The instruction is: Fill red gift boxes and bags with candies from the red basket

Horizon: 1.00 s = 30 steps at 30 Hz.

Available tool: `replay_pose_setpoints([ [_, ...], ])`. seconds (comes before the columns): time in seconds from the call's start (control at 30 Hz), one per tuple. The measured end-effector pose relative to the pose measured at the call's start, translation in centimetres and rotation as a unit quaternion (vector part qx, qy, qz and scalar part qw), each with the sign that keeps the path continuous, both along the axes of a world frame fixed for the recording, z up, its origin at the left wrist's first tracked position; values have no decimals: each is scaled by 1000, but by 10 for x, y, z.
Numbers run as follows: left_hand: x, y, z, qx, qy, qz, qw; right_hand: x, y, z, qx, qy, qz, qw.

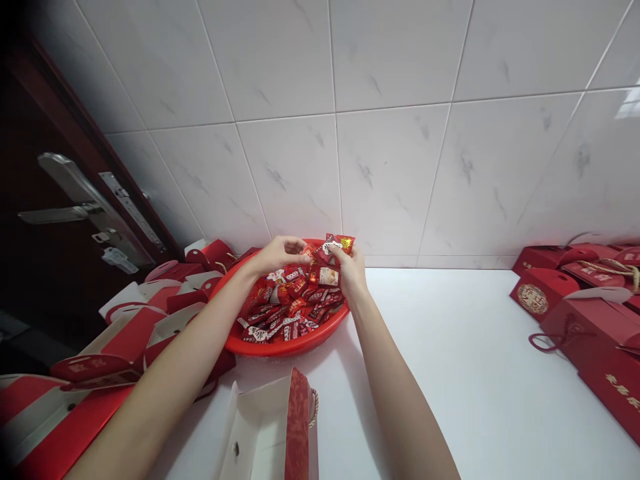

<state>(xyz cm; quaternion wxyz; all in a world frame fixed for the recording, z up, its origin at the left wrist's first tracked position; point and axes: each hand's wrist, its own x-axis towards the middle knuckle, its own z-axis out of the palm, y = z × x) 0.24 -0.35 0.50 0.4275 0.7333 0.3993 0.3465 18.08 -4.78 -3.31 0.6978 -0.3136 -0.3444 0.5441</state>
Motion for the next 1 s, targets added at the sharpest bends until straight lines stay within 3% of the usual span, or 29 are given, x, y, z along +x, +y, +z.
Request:
replay_pose_setpoints([
  [0.37, 4, 3, 0, 22, -88, 61, 994, 1, -3, 4, -11, -23, 36, 999],
  [0.57, 9, -4, 1, -14, -65, -11, 998, 2, -1, 2, -38, -44, 47, 997],
  [0.73, 10, -5, -1, -16, -53, -30, 998, 2, -2, 1, -32, -41, 88, 995],
  [0.93, 6, -3, 2, -24, -66, -73, 995, 1, -3, 3, -21, -8, 53, 998],
  [1.0, 5, -2, 2, -28, -23, -72, 997, 1, -2, 3, -15, 4, 38, 999],
])
